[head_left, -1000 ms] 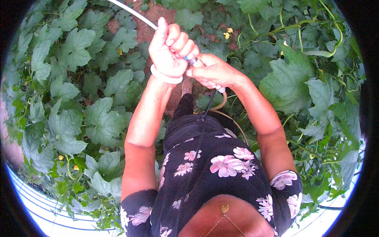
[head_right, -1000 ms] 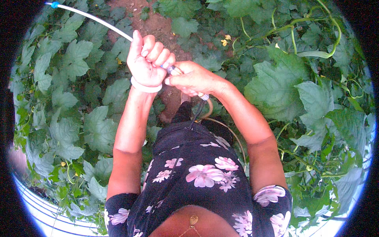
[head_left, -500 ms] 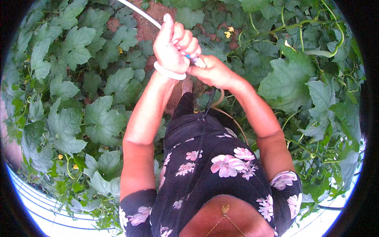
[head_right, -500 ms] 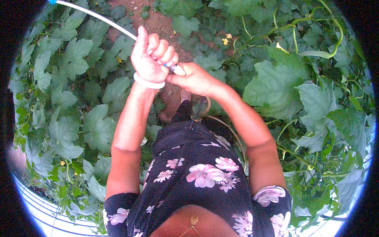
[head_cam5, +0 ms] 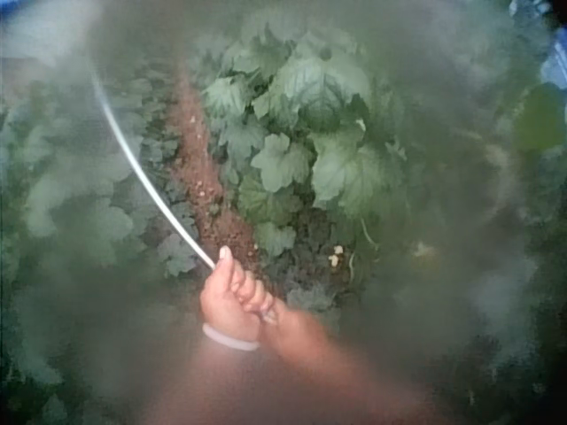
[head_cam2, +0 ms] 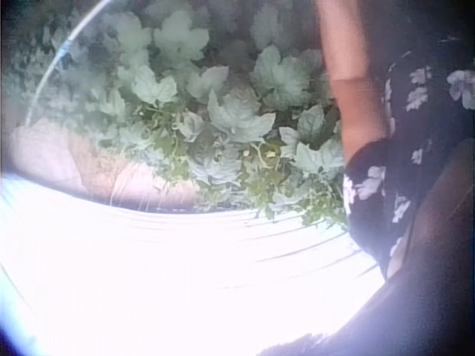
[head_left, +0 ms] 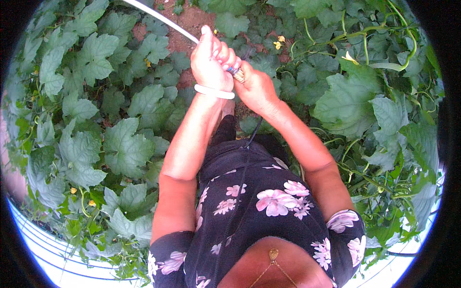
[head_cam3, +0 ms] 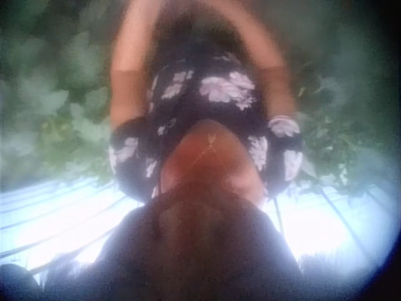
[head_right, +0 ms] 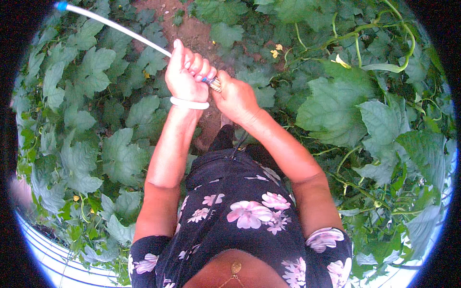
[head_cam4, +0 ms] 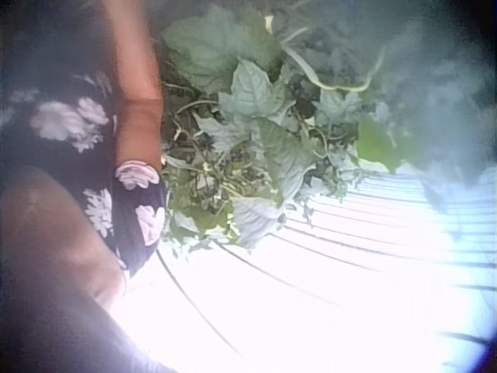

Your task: The person assembles a drip irrigation system by hand, attaching a blue plastic connector to a white tube and screwing a brass fitting onto the connector. The person repeatedly unscrews and reattaches the components while standing among leafy plants.

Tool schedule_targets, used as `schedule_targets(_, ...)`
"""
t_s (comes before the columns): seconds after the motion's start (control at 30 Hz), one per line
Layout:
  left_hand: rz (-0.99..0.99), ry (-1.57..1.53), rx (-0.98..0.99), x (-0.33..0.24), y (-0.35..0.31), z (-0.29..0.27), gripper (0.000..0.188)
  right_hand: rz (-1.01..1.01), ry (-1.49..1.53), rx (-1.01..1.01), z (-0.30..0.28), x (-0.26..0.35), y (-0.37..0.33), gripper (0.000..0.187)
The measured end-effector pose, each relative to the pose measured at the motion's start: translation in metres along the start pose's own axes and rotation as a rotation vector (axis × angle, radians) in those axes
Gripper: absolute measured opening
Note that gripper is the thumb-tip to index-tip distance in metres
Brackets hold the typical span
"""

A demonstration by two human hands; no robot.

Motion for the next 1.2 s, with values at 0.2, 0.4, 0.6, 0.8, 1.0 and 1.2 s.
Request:
schedule_targets(0.2, -0.165, -0.152, 0.474, -0.007, 0.004, 0.004, 0.055, 0.309, 0.715, 0.596, 0.0, -0.015, 0.007, 0.024)
schedule_targets(0.4, 0.078, 0.053, -0.101, 0.013, 0.005, -0.004, 0.044, 0.042, -0.099, -0.071, 0.002, -0.005, 0.01, 0.023)
schedule_targets(0.6, 0.006, 0.055, -0.058, 0.006, -0.001, -0.008, 0.057, 0.088, -0.124, 0.005, 0.008, 0.003, -0.003, 0.028)
schedule_targets(0.8, -0.103, 0.078, 0.07, 0.0, -0.004, -0.001, 0.056, 0.058, 0.472, 0.167, 0.018, -0.011, -0.005, 0.019)
schedule_targets(1.0, -0.045, 0.08, 0.112, 0.005, -0.001, -0.006, 0.048, 0.207, 0.556, 0.362, 0.004, -0.007, 0.003, 0.018)
schedule_targets(1.2, -0.05, 0.614, 0.364, 0.024, -0.018, -0.044, 0.043, -0.02, 0.263, 0.066, -0.016, -0.01, 0.006, 0.033)
Point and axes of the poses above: each hand's wrist, its own y-axis towards the middle knuckle, its own z-axis out of the palm, x = y × z, the point moved 4 cm from there along y, towards the middle knuckle, and after that the axes turned 1 degree about x, right-handed, at the moved point
